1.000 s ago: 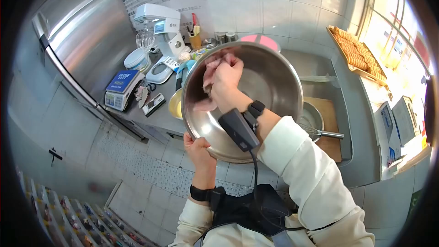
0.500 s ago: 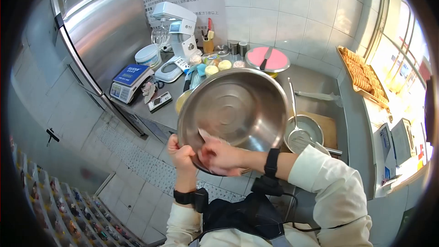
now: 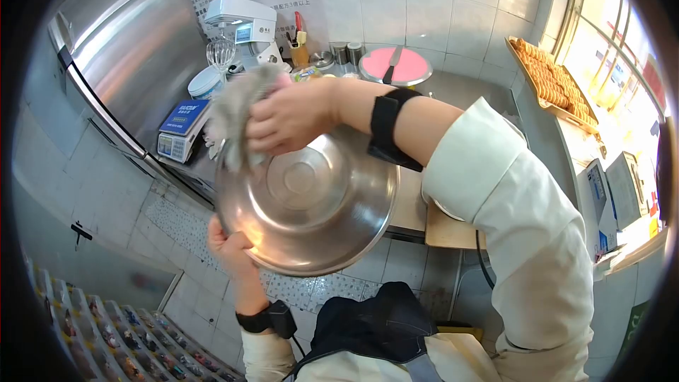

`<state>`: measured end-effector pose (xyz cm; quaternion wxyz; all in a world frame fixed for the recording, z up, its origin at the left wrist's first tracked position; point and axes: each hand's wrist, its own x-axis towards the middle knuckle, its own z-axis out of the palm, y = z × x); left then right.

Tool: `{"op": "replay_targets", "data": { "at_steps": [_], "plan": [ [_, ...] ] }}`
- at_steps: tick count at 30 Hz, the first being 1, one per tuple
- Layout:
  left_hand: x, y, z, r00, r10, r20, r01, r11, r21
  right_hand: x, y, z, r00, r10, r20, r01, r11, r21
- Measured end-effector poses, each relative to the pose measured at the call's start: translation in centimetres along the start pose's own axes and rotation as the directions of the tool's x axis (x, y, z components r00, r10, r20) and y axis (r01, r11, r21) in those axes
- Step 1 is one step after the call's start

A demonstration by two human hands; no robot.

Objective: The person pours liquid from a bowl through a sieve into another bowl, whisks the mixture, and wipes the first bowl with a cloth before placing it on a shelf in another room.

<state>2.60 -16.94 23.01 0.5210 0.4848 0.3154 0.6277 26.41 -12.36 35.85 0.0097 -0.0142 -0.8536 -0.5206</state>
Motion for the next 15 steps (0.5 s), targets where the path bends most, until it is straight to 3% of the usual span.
{"op": "replay_targets", "data": {
  "at_steps": [1, 3, 4, 6, 7, 8, 9, 10, 11, 13, 15],
  "plan": [
    [0.2, 0.4, -0.7, 1.000, -0.002, 0.000, 0.002, 1.000, -0.001, 0.2, 0.4, -0.7, 1.000, -0.001, 0.001, 0.001, 1.000, 0.002],
    [0.0, 1.1, -3.7, 0.996, 0.061, -0.070, -0.055, 0.995, 0.081, 1.0, 0.8, -1.1, 0.926, 0.332, -0.178, -0.297, 0.934, 0.198],
    [-0.4, 1.6, -5.7, 0.993, 0.049, -0.111, -0.032, 0.988, 0.153, 0.8, 0.2, -1.3, 0.826, 0.516, -0.225, -0.467, 0.852, 0.238],
    [-1.4, 2.0, -9.5, 0.981, 0.065, -0.184, -0.024, 0.975, 0.219, -0.9, -1.4, -2.1, 0.610, 0.792, 0.027, -0.710, 0.531, 0.462],
    [-1.9, 2.1, -11.3, 0.971, 0.107, -0.214, -0.062, 0.977, 0.206, -2.4, -2.4, -2.2, 0.476, 0.862, 0.175, -0.782, 0.323, 0.533],
    [-2.5, 2.4, -13.0, 0.957, 0.148, -0.248, -0.099, 0.975, 0.199, -3.2, -3.7, -1.4, 0.078, 0.918, 0.388, -0.649, -0.249, 0.719],
    [-3.0, 3.0, -14.7, 0.945, 0.165, -0.283, -0.106, 0.972, 0.210, -5.1, -4.8, -0.9, -0.085, 0.641, 0.763, -0.200, -0.761, 0.617],
    [-3.6, 3.8, -16.3, 0.922, 0.146, -0.359, -0.076, 0.976, 0.202, -8.5, -7.0, 1.3, 0.136, 0.920, 0.367, -0.804, -0.114, 0.583],
    [-4.2, 4.5, -17.6, 0.895, 0.123, -0.428, -0.045, 0.981, 0.188, -10.5, -8.4, 2.6, 0.134, 0.926, 0.354, -0.933, -0.002, 0.359],
    [-4.7, 6.0, -19.1, 0.850, 0.142, -0.508, -0.042, 0.978, 0.203, -12.9, -11.6, 4.6, 0.006, 0.879, 0.478, -0.968, -0.116, 0.224],
    [-4.6, 6.3, -21.7, 0.803, 0.156, -0.576, -0.038, 0.976, 0.212, -15.2, -15.7, 6.9, -0.067, 0.754, 0.653, -0.997, -0.069, -0.023]
  ]
}}
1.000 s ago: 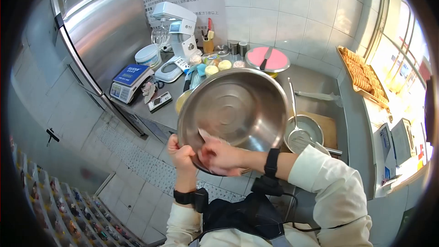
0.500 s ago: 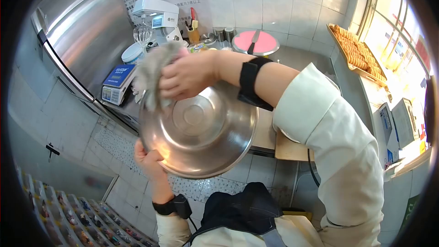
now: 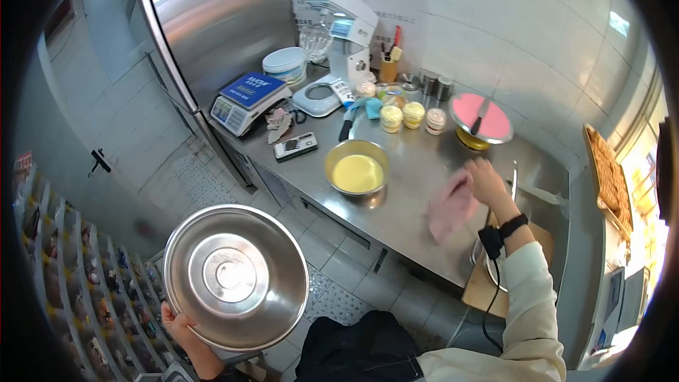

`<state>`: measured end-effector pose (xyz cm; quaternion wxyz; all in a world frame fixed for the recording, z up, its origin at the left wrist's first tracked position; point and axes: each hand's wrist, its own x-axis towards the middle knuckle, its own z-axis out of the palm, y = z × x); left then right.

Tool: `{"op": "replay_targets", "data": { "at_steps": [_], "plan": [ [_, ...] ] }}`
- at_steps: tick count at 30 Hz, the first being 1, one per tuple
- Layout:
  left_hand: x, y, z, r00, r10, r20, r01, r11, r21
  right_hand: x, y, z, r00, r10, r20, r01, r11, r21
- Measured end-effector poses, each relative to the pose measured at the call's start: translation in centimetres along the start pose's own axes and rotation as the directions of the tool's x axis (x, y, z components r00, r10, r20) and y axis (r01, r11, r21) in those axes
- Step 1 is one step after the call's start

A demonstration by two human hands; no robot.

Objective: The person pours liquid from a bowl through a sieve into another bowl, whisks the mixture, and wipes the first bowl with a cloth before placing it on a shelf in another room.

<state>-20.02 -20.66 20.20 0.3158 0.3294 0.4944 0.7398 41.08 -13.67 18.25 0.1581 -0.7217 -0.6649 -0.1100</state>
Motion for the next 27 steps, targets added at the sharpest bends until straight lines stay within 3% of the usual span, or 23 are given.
{"op": "replay_targets", "data": {
  "at_steps": [2, 3, 4, 5, 6, 7, 9, 10, 12, 14, 19, 24, 26, 27],
  "plan": [
    [1.9, -0.9, -3.3, 0.994, 0.035, 0.107, -0.016, 0.985, -0.171, -1.0, 0.6, 2.1, 0.912, -0.069, 0.404, 0.169, 0.961, -0.218],
    [1.7, -0.5, -2.1, 0.999, 0.032, -0.001, -0.032, 0.992, -0.120, -1.1, -1.1, 2.3, 0.911, -0.093, 0.402, 0.110, 0.994, -0.018],
    [2.2, -0.3, -2.3, 1.000, -0.027, -0.001, 0.026, 0.994, -0.105, -1.4, -3.8, 2.0, 0.899, -0.135, 0.417, 0.058, 0.979, 0.194],
    [3.0, -0.5, -3.1, 0.997, -0.079, -0.020, 0.077, 0.993, -0.084, -1.5, -7.0, 1.9, 0.888, -0.152, 0.434, 0.028, 0.960, 0.279],
    [3.7, -0.6, -2.2, 0.975, -0.088, -0.204, 0.082, 0.996, -0.039, -1.7, -10.1, 2.5, 0.873, -0.173, 0.455, -0.005, 0.931, 0.364],
    [4.2, 0.2, -1.4, 0.973, -0.102, -0.205, 0.098, 0.995, -0.027, -2.9, -12.8, 3.9, 0.867, -0.227, 0.443, 0.012, 0.899, 0.438],
    [7.0, -1.9, -2.6, 0.958, -0.197, -0.206, 0.138, 0.954, -0.267, -4.3, -17.6, 6.0, 0.816, -0.337, 0.470, -0.006, 0.808, 0.590],
    [7.7, -1.7, -2.4, 0.953, -0.192, -0.235, 0.126, 0.955, -0.267, -5.0, -19.9, 6.6, 0.760, -0.395, 0.515, -0.054, 0.752, 0.656],
    [10.0, -1.6, -1.6, 0.964, -0.232, -0.131, 0.171, 0.915, -0.365, -5.8, -23.4, 8.9, 0.658, -0.411, 0.631, -0.159, 0.744, 0.649],
    [12.1, -2.0, -1.6, 0.964, -0.215, -0.155, 0.146, 0.919, -0.366, -5.7, -26.2, 10.9, 0.576, -0.398, 0.715, -0.289, 0.718, 0.633],
    [17.4, -4.5, -3.5, 0.967, -0.189, -0.172, 0.129, 0.942, -0.309, -2.3, -30.6, 14.5, 0.532, -0.386, 0.754, -0.199, 0.808, 0.554],
    [24.1, -8.9, -4.1, 0.921, -0.203, -0.332, 0.153, 0.973, -0.172, 6.6, -35.2, 19.4, 0.495, -0.404, 0.769, -0.161, 0.827, 0.538],
    [27.4, -9.7, -3.7, 0.898, -0.190, -0.396, 0.148, 0.980, -0.135, 10.8, -37.3, 23.6, 0.401, -0.471, 0.786, -0.176, 0.803, 0.570],
    [29.0, -9.8, -3.3, 0.876, -0.188, -0.444, 0.161, 0.982, -0.098, 13.2, -39.3, 25.1, 0.365, -0.514, 0.776, -0.101, 0.807, 0.582]
  ]
}}
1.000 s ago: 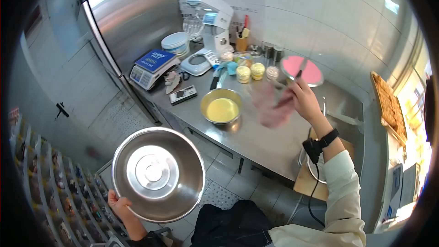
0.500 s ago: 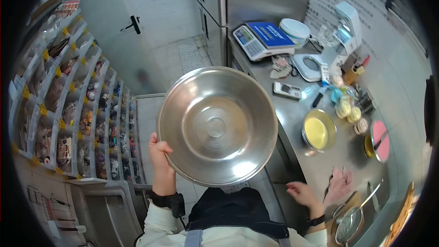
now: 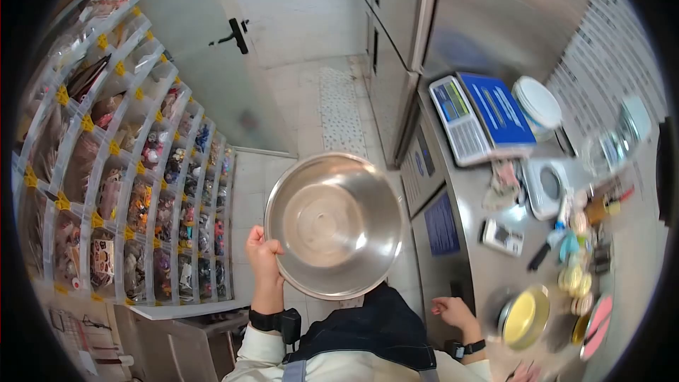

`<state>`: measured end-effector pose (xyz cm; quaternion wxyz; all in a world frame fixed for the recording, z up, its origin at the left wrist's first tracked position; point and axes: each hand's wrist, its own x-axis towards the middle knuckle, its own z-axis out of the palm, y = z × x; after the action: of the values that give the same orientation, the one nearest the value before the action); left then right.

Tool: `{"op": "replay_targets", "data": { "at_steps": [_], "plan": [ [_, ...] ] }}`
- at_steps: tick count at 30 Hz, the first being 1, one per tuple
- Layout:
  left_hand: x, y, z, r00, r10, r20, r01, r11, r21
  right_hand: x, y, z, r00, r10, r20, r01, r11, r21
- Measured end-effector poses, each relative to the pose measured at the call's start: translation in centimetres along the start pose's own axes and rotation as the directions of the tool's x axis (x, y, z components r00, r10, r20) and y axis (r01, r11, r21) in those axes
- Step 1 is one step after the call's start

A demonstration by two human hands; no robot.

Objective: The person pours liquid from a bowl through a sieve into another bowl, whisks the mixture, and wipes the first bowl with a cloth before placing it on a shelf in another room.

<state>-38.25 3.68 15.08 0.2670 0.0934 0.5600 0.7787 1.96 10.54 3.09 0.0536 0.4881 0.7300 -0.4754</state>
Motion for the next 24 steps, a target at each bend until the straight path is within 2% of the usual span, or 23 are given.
{"op": "replay_targets", "data": {
  "at_steps": [1, 3, 4, 6, 7, 9, 10, 11, 12, 13, 15, 16, 18, 20, 21, 22, 23, 24],
  "plan": [
    [1.5, 0.0, 0.7, 1.000, 0.019, -0.024, -0.019, 1.000, -0.005, 3.6, -0.1, -0.8, 0.998, -0.018, 0.057, 0.019, 1.000, -0.022],
    [4.2, 0.1, 1.7, 0.984, 0.144, -0.104, -0.102, 0.937, 0.334, 10.3, -2.2, -2.5, 0.989, -0.089, 0.120, 0.112, 0.973, -0.202],
    [5.3, 0.5, 2.9, 0.964, 0.243, -0.107, -0.170, 0.874, 0.455, 14.0, -3.6, -3.6, 0.985, -0.119, 0.123, 0.142, 0.969, -0.201],
    [7.5, 1.1, 4.0, 0.949, 0.290, -0.121, -0.181, 0.820, 0.544, 19.6, -6.5, -5.2, 0.939, -0.289, 0.187, 0.332, 0.906, -0.263],
    [8.6, 1.0, 4.6, 0.941, 0.312, -0.129, -0.171, 0.771, 0.614, 22.3, -8.0, -6.2, 0.932, -0.297, 0.206, 0.346, 0.899, -0.269],
    [11.7, 0.6, 5.4, 0.932, 0.319, -0.171, -0.164, 0.794, 0.585, 27.8, -12.2, -9.0, 0.920, -0.301, 0.253, 0.367, 0.887, -0.279],
    [13.6, 0.7, 6.3, 0.921, 0.340, -0.191, -0.149, 0.760, 0.633, 30.5, -14.0, -10.1, 0.912, -0.308, 0.269, 0.383, 0.875, -0.295],
    [15.6, 0.6, 7.2, 0.909, 0.360, -0.210, -0.130, 0.724, 0.678, 33.1, -15.7, -11.1, 0.889, -0.366, 0.276, 0.429, 0.877, -0.218],
    [17.9, 0.3, 8.1, 0.912, 0.340, -0.230, -0.120, 0.756, 0.643, 35.7, -17.0, -12.0, 0.864, -0.421, 0.277, 0.469, 0.873, -0.136],
    [20.2, -0.2, 8.9, 0.905, 0.345, -0.248, -0.116, 0.762, 0.637, 38.5, -17.6, -12.7, 0.857, -0.426, 0.290, 0.479, 0.865, -0.146],
    [25.8, -1.0, 10.8, 0.942, 0.285, -0.175, -0.137, 0.806, 0.576, 44.5, -18.5, -13.8, 0.872, -0.374, 0.317, 0.463, 0.840, -0.284],
    [29.0, -2.1, 11.4, 0.941, 0.270, -0.203, -0.090, 0.781, 0.618, 47.0, -19.0, -14.5, 0.869, -0.383, 0.313, 0.471, 0.835, -0.285],
    [35.7, -3.4, 13.8, 0.957, 0.206, -0.206, -0.054, 0.820, 0.570, 51.2, -20.2, -16.6, 0.909, -0.190, 0.372, 0.323, 0.884, -0.337],
    [42.5, -4.2, 16.8, 0.960, 0.182, -0.213, -0.038, 0.839, 0.543, 55.5, -21.0, -18.4, 0.919, -0.136, 0.371, 0.287, 0.875, -0.390],
    [46.0, -4.6, 18.1, 0.970, 0.134, -0.204, -0.026, 0.887, 0.460, 57.1, -21.6, -19.4, 0.924, -0.075, 0.376, 0.246, 0.867, -0.433],
    [49.1, -4.8, 19.6, 0.978, 0.089, -0.189, -0.012, 0.926, 0.377, 58.8, -22.3, -20.4, 0.931, -0.119, 0.344, 0.271, 0.858, -0.437],
    [51.8, -4.3, 21.4, 0.977, 0.077, -0.198, 0.003, 0.927, 0.376, 60.2, -23.2, -21.7, 0.929, -0.108, 0.354, 0.268, 0.857, -0.440],
    [54.5, -3.6, 23.1, 0.985, 0.041, -0.166, 0.005, 0.964, 0.268, 61.7, -24.0, -22.8, 0.952, -0.130, 0.277, 0.232, 0.897, -0.377]
  ]
}}
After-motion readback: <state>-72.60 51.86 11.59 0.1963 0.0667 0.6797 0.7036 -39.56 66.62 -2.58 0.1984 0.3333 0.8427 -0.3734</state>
